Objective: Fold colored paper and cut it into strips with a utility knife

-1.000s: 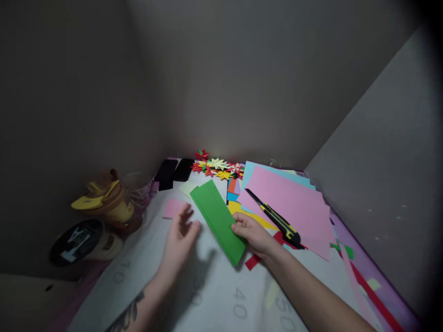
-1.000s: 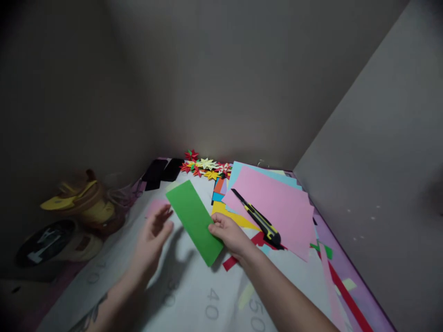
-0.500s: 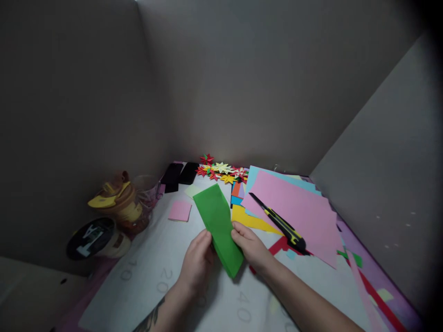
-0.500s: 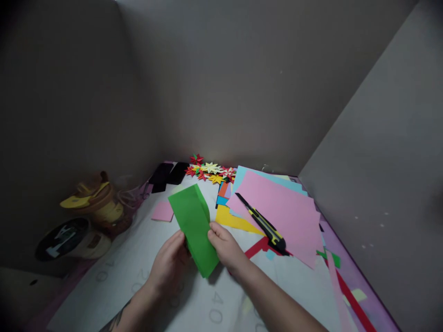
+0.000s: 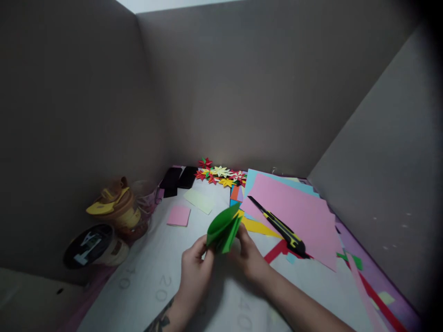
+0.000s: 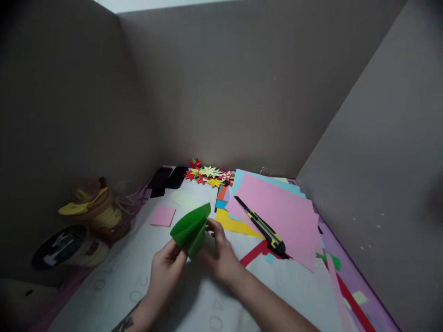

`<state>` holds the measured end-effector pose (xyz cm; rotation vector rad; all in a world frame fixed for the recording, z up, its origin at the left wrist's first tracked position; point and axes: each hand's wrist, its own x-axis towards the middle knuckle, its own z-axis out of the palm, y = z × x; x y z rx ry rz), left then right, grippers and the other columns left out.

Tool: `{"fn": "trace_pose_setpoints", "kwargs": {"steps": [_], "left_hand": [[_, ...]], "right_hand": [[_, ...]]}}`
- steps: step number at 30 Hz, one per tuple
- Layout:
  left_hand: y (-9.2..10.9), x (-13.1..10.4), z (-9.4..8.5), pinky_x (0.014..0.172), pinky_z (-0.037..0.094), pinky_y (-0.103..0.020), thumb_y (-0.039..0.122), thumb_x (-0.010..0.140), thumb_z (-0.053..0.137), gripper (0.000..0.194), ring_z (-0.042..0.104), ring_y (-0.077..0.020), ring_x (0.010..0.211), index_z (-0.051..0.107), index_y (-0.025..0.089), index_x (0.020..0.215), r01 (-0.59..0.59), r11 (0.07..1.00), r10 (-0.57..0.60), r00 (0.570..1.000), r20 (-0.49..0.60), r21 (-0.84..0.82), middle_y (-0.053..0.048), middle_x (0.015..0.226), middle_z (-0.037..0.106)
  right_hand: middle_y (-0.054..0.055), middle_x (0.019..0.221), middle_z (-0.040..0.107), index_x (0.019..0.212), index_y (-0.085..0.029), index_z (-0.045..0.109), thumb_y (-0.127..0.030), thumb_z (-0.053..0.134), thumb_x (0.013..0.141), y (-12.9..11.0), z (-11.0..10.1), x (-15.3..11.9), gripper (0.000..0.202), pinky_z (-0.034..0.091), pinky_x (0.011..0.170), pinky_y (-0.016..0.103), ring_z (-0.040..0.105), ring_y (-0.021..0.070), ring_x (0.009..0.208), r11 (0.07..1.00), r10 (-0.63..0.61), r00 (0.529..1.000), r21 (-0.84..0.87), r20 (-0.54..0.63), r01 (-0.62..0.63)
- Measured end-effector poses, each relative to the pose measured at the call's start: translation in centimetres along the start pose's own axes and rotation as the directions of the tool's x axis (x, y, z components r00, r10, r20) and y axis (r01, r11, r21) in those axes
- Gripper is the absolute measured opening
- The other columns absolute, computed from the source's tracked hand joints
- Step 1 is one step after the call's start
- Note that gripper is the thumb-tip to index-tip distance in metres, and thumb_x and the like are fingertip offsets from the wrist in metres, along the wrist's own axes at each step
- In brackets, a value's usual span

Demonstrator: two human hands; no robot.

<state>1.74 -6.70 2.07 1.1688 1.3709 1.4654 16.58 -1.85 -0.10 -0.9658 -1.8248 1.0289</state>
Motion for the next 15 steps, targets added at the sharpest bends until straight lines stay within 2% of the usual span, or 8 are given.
{"fn": "trace_pose_setpoints", "kwargs": {"steps": [2, 4, 8, 11, 13, 15], "left_hand": [[-0.4, -0.2, -0.1, 0.063, 0.048, -0.025, 0.024, 0.077, 0.063, 0.021, 0.064, -0.0201, 0.074, 0.074, 0.019, 0.093, -0.031, 0.998, 0.031, 0.999, -0.01, 0.054, -0.003, 0.079, 0.071], [-0.7, -0.3, -0.2, 0.063, 0.049, -0.025, 0.024, 0.077, 0.062, 0.023, 0.064, -0.0206, 0.075, 0.074, 0.02, 0.097, -0.047, 0.995, 0.047, 0.999, 0.0, 0.092, -0.002, 0.081, 0.072], [-0.9, -0.4, -0.3, 0.071, 0.05, -0.028, 0.023, 0.078, 0.06, 0.025, 0.066, -0.0213, 0.076, 0.074, 0.022, 0.099, -0.106, 0.975, 0.105, 0.994, 0.017, 0.194, -0.003, 0.087, 0.073], [-0.9, -0.3, -0.5, 0.074, 0.05, -0.029, 0.026, 0.081, 0.058, 0.025, 0.066, -0.0215, 0.079, 0.072, 0.022, 0.101, -0.147, 0.954, 0.143, 0.989, 0.034, 0.26, -0.004, 0.09, 0.073], [-0.5, 0.2, -0.9, 0.075, 0.05, -0.029, 0.027, 0.083, 0.055, 0.026, 0.066, -0.0214, 0.081, 0.07, 0.02, 0.103, -0.178, 0.938, 0.17, 0.984, 0.052, 0.296, -0.005, 0.094, 0.072], [0.4, 1.0, -1.5, 0.076, 0.051, -0.029, 0.028, 0.084, 0.053, 0.028, 0.065, -0.0214, 0.084, 0.067, 0.019, 0.106, -0.223, 0.912, 0.209, 0.975, 0.077, 0.344, -0.006, 0.098, 0.072]], "right_hand": [[0.016, 0.137, 0.04, 0.141, -0.019, 0.019, -0.06, 0.065, 0.07, -0.6, 0.2, -0.6, 0.095, 0.039, 0.101, 0.042, 0.043, 0.0301, 0.124, 0.996, -0.082, 0.996, -0.034, -0.027, 0.081], [0.018, 0.141, 0.034, 0.145, -0.019, 0.007, -0.06, 0.068, 0.068, -1.3, 0.5, -1.0, 0.106, 0.037, 0.104, 0.044, 0.039, 0.0313, 0.128, 0.993, -0.113, 0.993, -0.048, -0.037, 0.111], [0.016, 0.143, 0.033, 0.147, -0.021, 0.004, -0.044, 0.054, 0.084, -2.7, 0.8, -1.5, 0.083, 0.034, 0.107, 0.044, 0.036, 0.0288, 0.132, 0.991, -0.079, 0.989, -0.115, -0.122, 0.065], [0.015, 0.145, 0.032, 0.146, -0.024, 0.007, -0.039, 0.047, 0.089, -3.1, 0.4, -1.7, 0.072, 0.033, 0.108, 0.044, 0.031, 0.028, 0.136, 0.985, -0.114, 0.979, -0.15, -0.168, 0.089], [0.015, 0.146, 0.03, 0.146, -0.025, 0.006, -0.045, 0.047, 0.089, -3.2, -0.2, -1.7, 0.074, 0.035, 0.107, 0.045, 0.031, 0.0289, 0.135, 0.976, -0.173, 0.973, -0.158, -0.153, 0.149], [0.016, 0.147, 0.026, 0.146, -0.024, 0.003, -0.059, 0.05, 0.084, -3.3, -1.1, -1.7, 0.085, 0.035, 0.106, 0.046, 0.031, 0.0318, 0.134, 0.955, -0.259, 0.956, -0.185, -0.139, 0.232]]}}
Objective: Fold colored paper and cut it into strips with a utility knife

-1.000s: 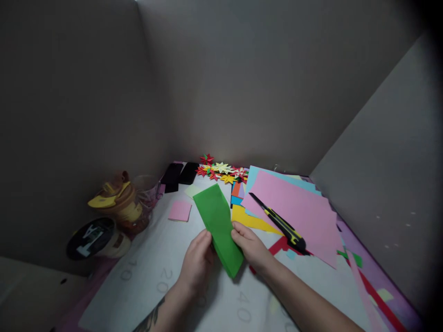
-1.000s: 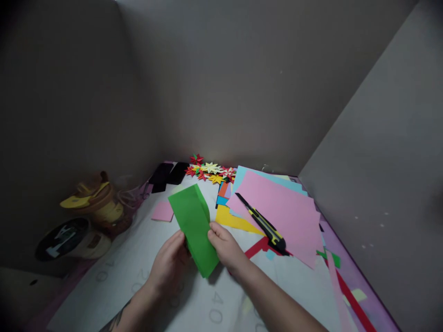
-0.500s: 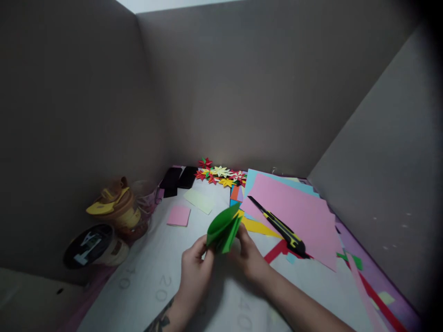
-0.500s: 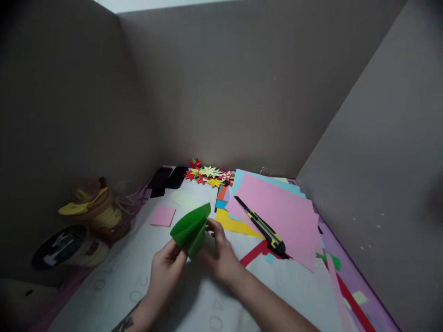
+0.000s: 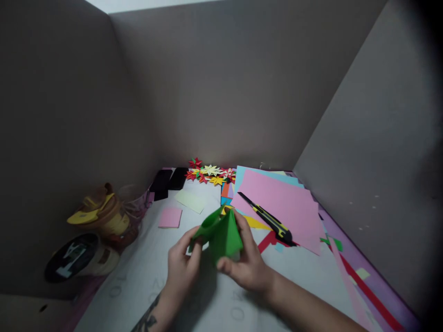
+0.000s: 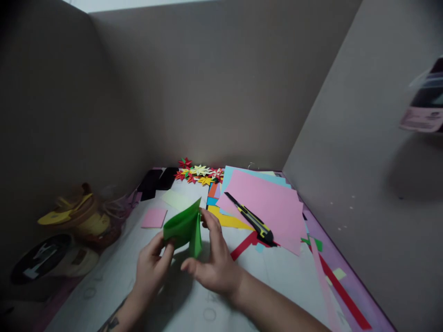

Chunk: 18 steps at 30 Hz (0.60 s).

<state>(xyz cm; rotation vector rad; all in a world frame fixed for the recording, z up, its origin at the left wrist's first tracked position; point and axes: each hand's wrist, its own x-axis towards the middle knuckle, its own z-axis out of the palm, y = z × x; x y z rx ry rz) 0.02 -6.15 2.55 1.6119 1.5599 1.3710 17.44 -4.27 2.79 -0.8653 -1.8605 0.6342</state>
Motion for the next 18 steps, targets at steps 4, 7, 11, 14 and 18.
{"fn": "trace_pose_setpoints", "kwargs": {"steps": [4, 7, 11, 14, 18], "left_hand": [[1.5, 3.0, -2.7, 0.083, 0.05, -0.032, 0.029, 0.084, 0.049, 0.035, 0.064, -0.0228, 0.094, 0.062, 0.017, 0.114, -0.119, 0.979, 0.101, 0.988, 0.117, 0.164, -0.008, 0.107, 0.07], [2.6, 5.1, -4.4, 0.087, 0.049, -0.033, 0.028, 0.084, 0.046, 0.038, 0.063, -0.0233, 0.099, 0.06, 0.018, 0.117, -0.181, 0.957, 0.095, 0.934, 0.344, 0.226, -0.008, 0.111, 0.068], [3.3, 7.0, -5.3, 0.089, 0.046, -0.035, 0.023, 0.083, 0.044, 0.043, 0.06, -0.0235, 0.104, 0.055, 0.022, 0.125, -0.242, 0.92, 0.006, 0.795, 0.606, 0.309, -0.007, 0.118, 0.065], [2.9, 8.1, -4.8, 0.082, 0.047, -0.032, 0.024, 0.083, 0.046, 0.047, 0.062, -0.0215, 0.095, 0.051, 0.022, 0.129, -0.235, 0.914, -0.103, 0.653, 0.751, 0.33, -0.006, 0.11, 0.067], [0.4, 9.7, -3.0, 0.079, 0.047, -0.028, 0.027, 0.081, 0.051, 0.05, 0.062, -0.0201, 0.093, 0.049, 0.022, 0.131, -0.167, 0.936, -0.199, 0.48, 0.855, 0.311, -0.005, 0.108, 0.067]], "right_hand": [[0.015, 0.147, 0.024, 0.146, -0.025, 0.01, -0.061, 0.048, 0.083, -0.3, -2.7, 1.1, 0.082, 0.03, 0.107, 0.053, 0.028, 0.0361, 0.135, 0.969, -0.229, 0.967, -0.12, -0.107, 0.216], [0.012, 0.134, 0.042, 0.142, -0.029, 0.025, -0.033, 0.051, 0.086, -0.8, -4.8, 2.2, 0.062, 0.033, 0.103, 0.053, 0.04, 0.033, 0.126, 0.927, -0.318, 0.946, -0.231, -0.061, 0.297], [0.005, 0.103, 0.058, 0.134, -0.03, 0.038, -0.018, 0.057, 0.08, -0.7, -5.9, 3.2, 0.058, 0.045, 0.088, 0.043, 0.055, 0.0237, 0.098, 0.968, -0.2, 0.977, -0.141, 0.071, 0.208], [0.006, 0.103, 0.056, 0.125, -0.027, 0.048, -0.018, 0.06, 0.079, 0.2, -5.7, 3.4, 0.048, 0.047, 0.079, 0.036, 0.054, 0.0208, 0.095, 0.997, -0.062, 0.988, -0.026, 0.14, 0.066], [0.004, 0.089, 0.058, 0.087, -0.021, 0.063, -0.018, 0.061, 0.078, 2.2, -5.0, 3.2, 0.01, 0.044, 0.072, 0.03, 0.055, 0.0173, 0.083, 0.998, 0.049, 0.961, -0.044, 0.273, -0.039]]}}
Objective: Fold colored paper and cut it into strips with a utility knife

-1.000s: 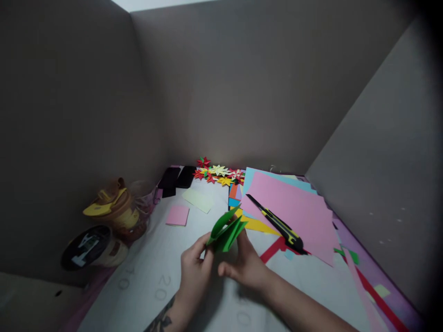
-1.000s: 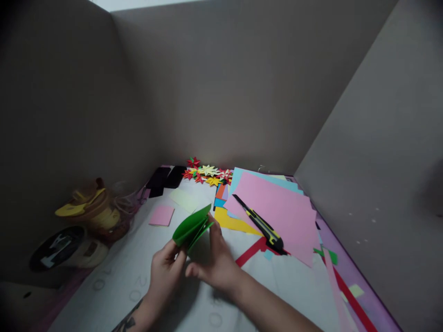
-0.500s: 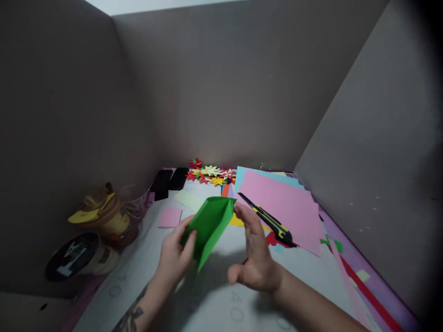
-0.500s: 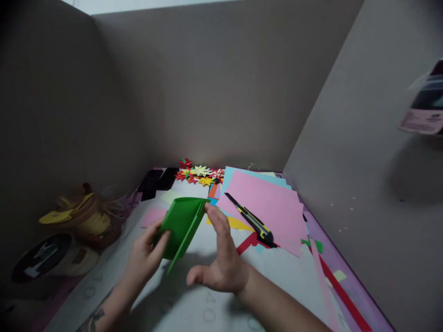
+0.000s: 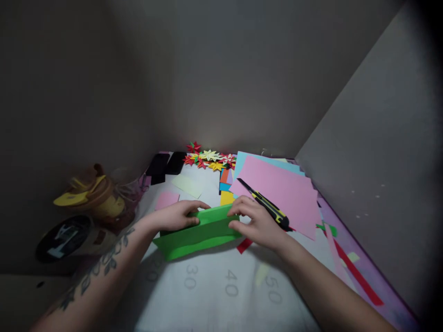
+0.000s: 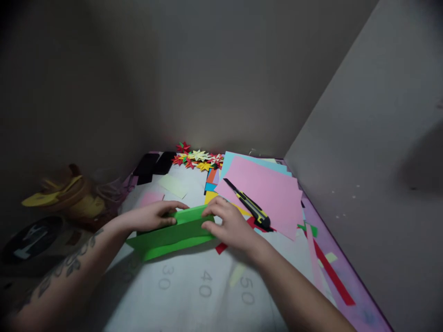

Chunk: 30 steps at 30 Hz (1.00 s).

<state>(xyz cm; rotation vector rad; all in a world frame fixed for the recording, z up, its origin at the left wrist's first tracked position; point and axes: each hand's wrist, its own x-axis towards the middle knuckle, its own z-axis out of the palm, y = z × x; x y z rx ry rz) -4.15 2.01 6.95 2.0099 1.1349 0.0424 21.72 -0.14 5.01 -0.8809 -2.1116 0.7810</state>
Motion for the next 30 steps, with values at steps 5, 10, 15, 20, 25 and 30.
{"fn": "trace_pose_setpoints", "kwargs": {"steps": [5, 10, 15, 20, 25, 30], "left_hand": [[-2.8, 2.0, 1.1, 0.083, 0.047, -0.029, 0.029, 0.084, 0.046, 0.042, 0.062, -0.0213, 0.1, 0.055, 0.017, 0.123, 0.077, 0.997, -0.077, 0.995, -0.064, -0.009, -0.009, 0.115, 0.066], [-3.6, -0.7, 2.9, 0.083, 0.047, -0.032, 0.04, 0.084, 0.05, 0.036, 0.062, -0.0222, 0.096, 0.061, 0.019, 0.111, 0.103, 0.994, -0.087, 0.961, -0.261, 0.047, -0.008, 0.11, 0.067], [-5.0, -3.1, 5.4, 0.082, 0.046, -0.035, 0.033, 0.074, 0.062, 0.042, 0.062, -0.0246, 0.097, 0.058, 0.022, 0.114, 0.214, 0.976, -0.193, 0.933, -0.304, 0.036, -0.007, 0.11, 0.067], [-6.2, -3.3, 6.2, 0.074, 0.047, -0.031, 0.038, 0.087, 0.045, 0.027, 0.064, -0.0208, 0.087, 0.058, 0.022, 0.104, 0.228, 0.97, -0.244, 0.895, -0.374, -0.088, -0.005, 0.097, 0.069], [-6.9, -3.2, 6.5, 0.072, 0.047, -0.03, 0.037, 0.086, 0.046, 0.024, 0.065, -0.0204, 0.084, 0.057, 0.022, 0.1, 0.268, 0.958, -0.284, 0.846, -0.452, -0.099, -0.004, 0.094, 0.069], [-7.2, -3.2, 6.6, 0.067, 0.045, -0.03, 0.038, 0.086, 0.045, 0.022, 0.064, -0.0199, 0.077, 0.059, 0.023, 0.094, 0.31, 0.948, -0.308, 0.843, -0.44, -0.069, -0.002, 0.088, 0.07]], "right_hand": [[-0.002, 0.066, 0.057, 0.069, -0.019, 0.059, -0.015, 0.06, 0.074, 4.0, 2.1, -0.1, 0.006, 0.036, 0.057, 0.024, 0.051, 0.0131, 0.063, 0.923, 0.383, 0.912, -0.09, 0.149, -0.373], [-0.004, 0.066, 0.055, 0.073, -0.019, 0.06, -0.015, 0.061, 0.074, 6.2, 3.6, -0.4, 0.004, 0.034, 0.058, 0.024, 0.05, 0.0125, 0.062, 0.894, 0.447, 0.883, -0.118, 0.146, -0.433], [-0.001, 0.073, 0.056, 0.075, -0.019, 0.06, -0.011, 0.059, 0.075, 5.8, 3.6, -1.0, 0.008, 0.037, 0.062, 0.024, 0.051, 0.0134, 0.067, 0.922, 0.38, 0.914, -0.141, 0.146, -0.361], [0.001, 0.073, 0.057, 0.072, -0.02, 0.056, -0.019, 0.05, 0.086, 5.4, 3.8, -1.1, 0.015, 0.038, 0.065, 0.027, 0.053, 0.0156, 0.071, 0.916, 0.39, 0.913, -0.153, 0.122, -0.37], [0.0, 0.071, 0.056, 0.072, -0.02, 0.052, -0.019, 0.051, 0.085, 5.5, 4.4, -0.7, 0.013, 0.035, 0.062, 0.026, 0.053, 0.0158, 0.07, 0.864, 0.461, 0.886, -0.254, 0.049, -0.435], [0.001, 0.075, 0.058, 0.075, -0.02, 0.053, -0.021, 0.051, 0.086, 5.5, 4.7, -0.1, 0.011, 0.035, 0.064, 0.027, 0.054, 0.0166, 0.072, 0.81, 0.511, 0.857, -0.368, 0.062, -0.456]]}}
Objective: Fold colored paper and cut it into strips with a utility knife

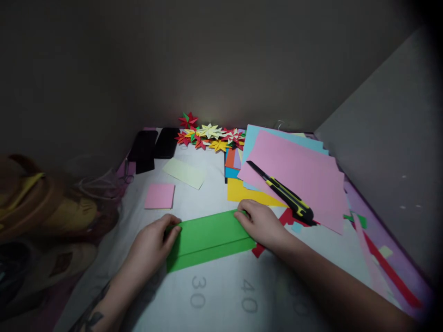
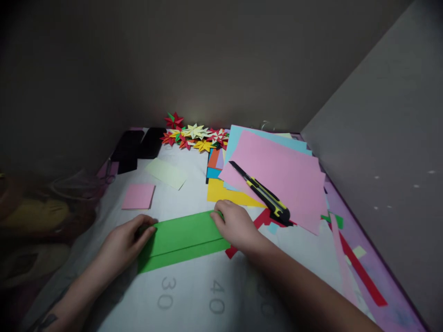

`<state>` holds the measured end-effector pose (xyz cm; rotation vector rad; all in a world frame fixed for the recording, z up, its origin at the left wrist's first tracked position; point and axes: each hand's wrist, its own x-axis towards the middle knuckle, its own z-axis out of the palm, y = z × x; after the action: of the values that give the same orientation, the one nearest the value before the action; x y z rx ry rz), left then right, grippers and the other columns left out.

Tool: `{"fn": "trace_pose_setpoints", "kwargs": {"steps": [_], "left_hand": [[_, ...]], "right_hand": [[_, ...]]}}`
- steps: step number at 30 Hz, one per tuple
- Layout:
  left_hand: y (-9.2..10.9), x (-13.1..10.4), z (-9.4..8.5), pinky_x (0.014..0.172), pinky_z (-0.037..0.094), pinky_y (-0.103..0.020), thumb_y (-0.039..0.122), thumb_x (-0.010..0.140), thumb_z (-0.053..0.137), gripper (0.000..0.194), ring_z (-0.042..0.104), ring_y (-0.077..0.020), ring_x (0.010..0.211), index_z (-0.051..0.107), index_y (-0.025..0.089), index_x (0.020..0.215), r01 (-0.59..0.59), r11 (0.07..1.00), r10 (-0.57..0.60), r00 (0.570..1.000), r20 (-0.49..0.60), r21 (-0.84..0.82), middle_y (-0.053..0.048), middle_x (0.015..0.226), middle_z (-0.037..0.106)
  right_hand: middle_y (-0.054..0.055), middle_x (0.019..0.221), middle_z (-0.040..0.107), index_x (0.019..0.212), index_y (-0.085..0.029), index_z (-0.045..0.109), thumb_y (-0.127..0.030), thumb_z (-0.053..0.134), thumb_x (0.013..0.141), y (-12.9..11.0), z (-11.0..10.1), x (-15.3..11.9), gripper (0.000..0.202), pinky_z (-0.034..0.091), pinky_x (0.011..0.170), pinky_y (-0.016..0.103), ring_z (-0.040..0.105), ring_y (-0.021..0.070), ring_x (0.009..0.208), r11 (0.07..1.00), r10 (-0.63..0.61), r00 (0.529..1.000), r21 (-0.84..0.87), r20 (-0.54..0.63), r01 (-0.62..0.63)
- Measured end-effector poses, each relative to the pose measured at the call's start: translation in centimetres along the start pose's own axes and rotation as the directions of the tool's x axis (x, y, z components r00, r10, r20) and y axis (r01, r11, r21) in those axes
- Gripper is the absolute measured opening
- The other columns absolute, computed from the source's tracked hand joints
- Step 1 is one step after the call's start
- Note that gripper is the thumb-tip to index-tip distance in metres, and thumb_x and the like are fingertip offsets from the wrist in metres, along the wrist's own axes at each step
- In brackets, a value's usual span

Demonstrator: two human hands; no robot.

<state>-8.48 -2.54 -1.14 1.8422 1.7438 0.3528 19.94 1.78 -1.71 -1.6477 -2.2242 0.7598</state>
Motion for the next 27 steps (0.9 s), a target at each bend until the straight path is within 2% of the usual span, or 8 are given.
{"fn": "trace_pose_setpoints", "kwargs": {"steps": [6, 13, 24, 27], "left_hand": [[0.1, 0.5, -0.2, 0.064, 0.042, -0.029, 0.037, 0.086, 0.043, 0.021, 0.062, -0.0181, 0.071, 0.058, 0.022, 0.09, -0.015, 1.0, 0.014, 1.0, 0.015, 0.011, -0.002, 0.082, 0.068], [0.4, 0.9, -0.4, 0.061, 0.041, -0.028, 0.035, 0.086, 0.041, 0.02, 0.06, -0.0173, 0.066, 0.056, 0.022, 0.084, 0.003, 1.0, -0.003, 1.0, 0.031, -0.006, -0.001, 0.074, 0.066], [0.2, 0.9, -0.3, 0.057, 0.038, -0.029, 0.036, 0.086, 0.043, 0.02, 0.058, -0.0176, 0.062, 0.055, 0.021, 0.081, 0.024, 0.998, -0.024, 1.0, 0.002, 0.054, -0.001, 0.069, 0.064], [0.1, 0.4, -0.4, 0.059, 0.041, -0.028, 0.04, 0.086, 0.047, 0.022, 0.059, -0.0175, 0.065, 0.056, 0.021, 0.085, 0.015, 1.0, -0.014, 1.0, 0.013, -0.018, -0.002, 0.075, 0.066]], "right_hand": [[0.005, 0.082, 0.059, 0.081, -0.018, 0.055, -0.021, 0.047, 0.089, -0.7, 0.3, 0.3, 0.012, 0.034, 0.067, 0.029, 0.055, 0.0195, 0.079, 0.974, 0.018, 0.999, -0.229, 0.048, -0.006], [0.006, 0.082, 0.059, 0.081, -0.018, 0.053, -0.02, 0.043, 0.09, -1.1, 0.4, 0.5, 0.013, 0.032, 0.066, 0.03, 0.055, 0.0203, 0.079, 0.952, 0.042, 0.997, -0.307, 0.068, -0.02], [0.008, 0.081, 0.059, 0.08, -0.018, 0.054, -0.019, 0.043, 0.088, -1.1, 0.6, 0.7, 0.013, 0.033, 0.063, 0.03, 0.054, 0.0204, 0.074, 0.958, 0.049, 0.998, -0.284, 0.03, -0.039], [0.005, 0.077, 0.057, 0.079, -0.019, 0.055, -0.021, 0.047, 0.086, -0.2, 0.2, 0.3, 0.01, 0.037, 0.064, 0.029, 0.054, 0.0182, 0.072, 0.996, 0.023, 1.0, -0.089, 0.019, -0.021]]}}
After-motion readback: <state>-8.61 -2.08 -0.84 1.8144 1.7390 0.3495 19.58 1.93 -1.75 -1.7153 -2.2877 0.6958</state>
